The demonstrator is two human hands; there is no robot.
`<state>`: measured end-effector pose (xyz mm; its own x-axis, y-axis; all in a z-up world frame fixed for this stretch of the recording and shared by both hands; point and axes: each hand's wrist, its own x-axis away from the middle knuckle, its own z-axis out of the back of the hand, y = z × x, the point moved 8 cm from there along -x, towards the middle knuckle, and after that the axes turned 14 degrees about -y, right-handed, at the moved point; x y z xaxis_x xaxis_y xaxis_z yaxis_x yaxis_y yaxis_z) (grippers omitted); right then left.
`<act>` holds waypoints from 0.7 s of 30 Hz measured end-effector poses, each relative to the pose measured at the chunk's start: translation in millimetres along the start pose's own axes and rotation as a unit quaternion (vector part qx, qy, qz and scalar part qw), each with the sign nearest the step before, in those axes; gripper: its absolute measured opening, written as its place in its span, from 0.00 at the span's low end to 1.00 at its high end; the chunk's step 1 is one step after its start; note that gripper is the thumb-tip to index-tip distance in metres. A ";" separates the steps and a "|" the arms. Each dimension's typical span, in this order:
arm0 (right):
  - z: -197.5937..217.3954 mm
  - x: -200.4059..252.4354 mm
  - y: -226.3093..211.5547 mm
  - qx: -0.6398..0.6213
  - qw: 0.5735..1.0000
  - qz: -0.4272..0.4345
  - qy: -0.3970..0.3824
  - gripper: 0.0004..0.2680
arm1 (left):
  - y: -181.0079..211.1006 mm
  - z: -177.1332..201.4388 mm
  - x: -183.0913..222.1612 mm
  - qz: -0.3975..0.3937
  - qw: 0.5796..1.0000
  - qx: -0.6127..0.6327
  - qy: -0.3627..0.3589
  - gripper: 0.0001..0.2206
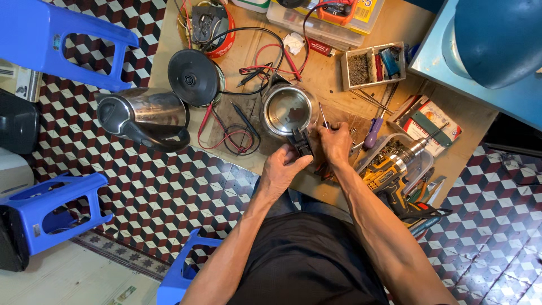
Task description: The person repairs an electric kettle by manipulating its internal wiring and components. They use a cordless drill to remove screws, a screwdriver to adjust wires, and a multimeter to test electrical connections. The person also handles the kettle's base and lid during the process.
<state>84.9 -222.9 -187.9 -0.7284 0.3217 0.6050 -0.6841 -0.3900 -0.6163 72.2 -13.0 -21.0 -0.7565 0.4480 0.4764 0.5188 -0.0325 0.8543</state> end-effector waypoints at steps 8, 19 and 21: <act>11.1 5.2 -4.1 0.004 1.000 0.031 -0.004 0.11 | -2.7 1.2 -2.7 -0.017 1.000 0.013 0.007 0.16; 57.8 121.8 -67.9 -0.307 0.934 0.008 -0.182 0.06 | -7.5 7.7 -4.1 0.017 0.997 -0.037 0.071 0.19; 63.3 135.4 -85.0 -0.322 0.927 0.048 -0.185 0.06 | -13.2 7.9 -6.5 0.021 0.997 -0.024 0.068 0.20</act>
<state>46.8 -200.8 -21.7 -0.8056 -0.0526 0.5901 -0.5846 0.2325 -0.7773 73.5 -8.5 -37.0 -0.7834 0.3198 0.5330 0.5342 -0.0919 0.8403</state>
